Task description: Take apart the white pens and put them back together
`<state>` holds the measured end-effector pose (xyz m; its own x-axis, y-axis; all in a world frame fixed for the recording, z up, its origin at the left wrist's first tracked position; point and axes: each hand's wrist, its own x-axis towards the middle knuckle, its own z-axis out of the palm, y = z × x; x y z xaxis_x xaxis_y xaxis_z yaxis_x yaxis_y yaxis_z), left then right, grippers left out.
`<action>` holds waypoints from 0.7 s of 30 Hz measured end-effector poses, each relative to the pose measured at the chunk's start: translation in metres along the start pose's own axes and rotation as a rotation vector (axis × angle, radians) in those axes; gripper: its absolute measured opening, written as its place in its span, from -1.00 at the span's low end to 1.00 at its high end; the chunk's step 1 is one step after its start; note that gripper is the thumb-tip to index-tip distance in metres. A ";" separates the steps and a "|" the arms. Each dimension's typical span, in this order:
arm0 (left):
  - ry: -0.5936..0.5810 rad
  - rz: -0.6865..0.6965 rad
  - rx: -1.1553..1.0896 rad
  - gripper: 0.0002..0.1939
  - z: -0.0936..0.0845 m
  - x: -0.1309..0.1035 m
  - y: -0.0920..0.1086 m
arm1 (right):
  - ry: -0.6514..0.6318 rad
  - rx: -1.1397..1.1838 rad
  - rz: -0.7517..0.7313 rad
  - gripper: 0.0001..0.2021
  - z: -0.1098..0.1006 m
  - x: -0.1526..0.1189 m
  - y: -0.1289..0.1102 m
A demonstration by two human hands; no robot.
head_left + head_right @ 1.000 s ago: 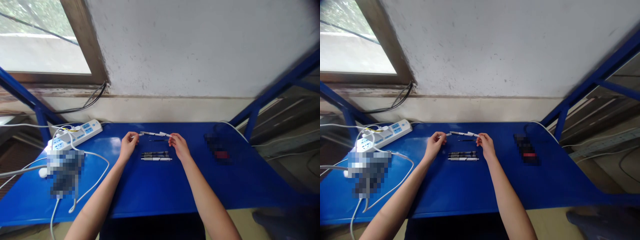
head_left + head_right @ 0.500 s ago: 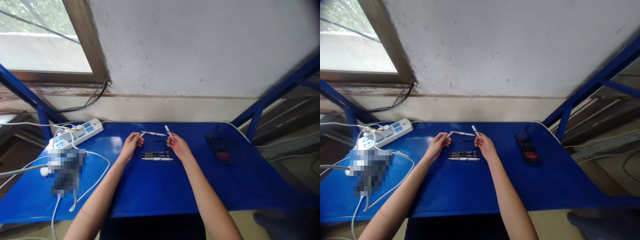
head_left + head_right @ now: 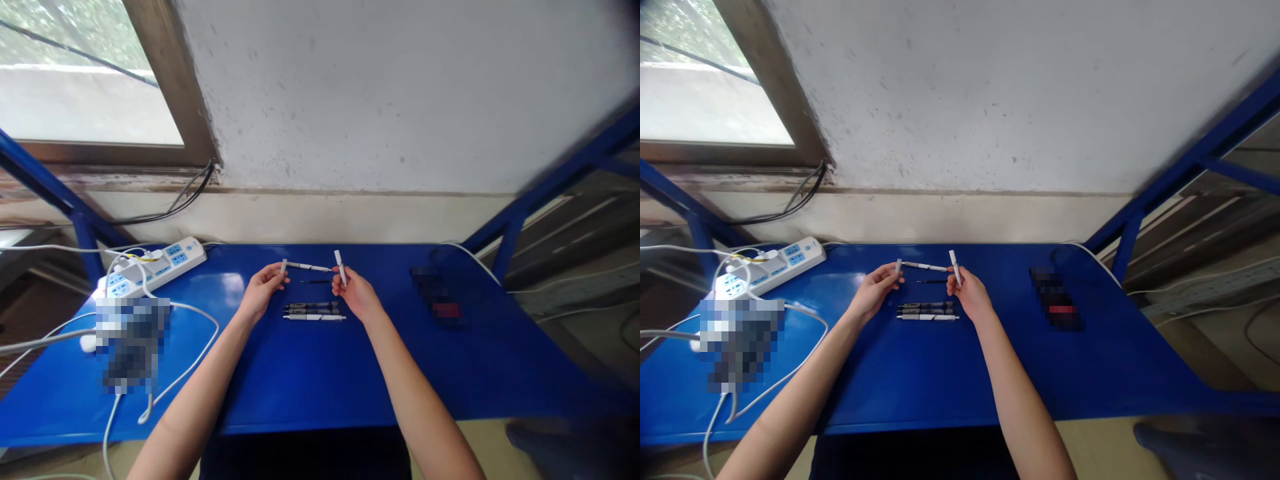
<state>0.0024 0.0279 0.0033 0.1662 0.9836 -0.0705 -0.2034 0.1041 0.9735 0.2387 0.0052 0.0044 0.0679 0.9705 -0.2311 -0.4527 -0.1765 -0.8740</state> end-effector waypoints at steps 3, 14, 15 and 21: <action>-0.014 0.041 0.065 -0.59 0.001 -0.002 0.000 | -0.015 -0.027 -0.025 -0.74 0.001 -0.003 -0.001; -0.021 0.054 0.114 -0.69 0.005 -0.004 0.003 | -0.071 -0.060 -0.064 -0.73 -0.001 -0.004 0.003; -0.015 0.048 0.122 -0.69 0.005 -0.004 0.004 | -0.070 -0.071 -0.067 -0.74 -0.001 -0.004 0.003; -0.003 0.016 0.088 -0.68 0.006 -0.006 0.005 | -0.042 -0.094 -0.103 -0.76 0.001 -0.006 0.003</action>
<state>0.0063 0.0220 0.0102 0.1660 0.9846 -0.0540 -0.1206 0.0746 0.9899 0.2363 -0.0006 0.0031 0.0719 0.9899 -0.1220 -0.3595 -0.0883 -0.9290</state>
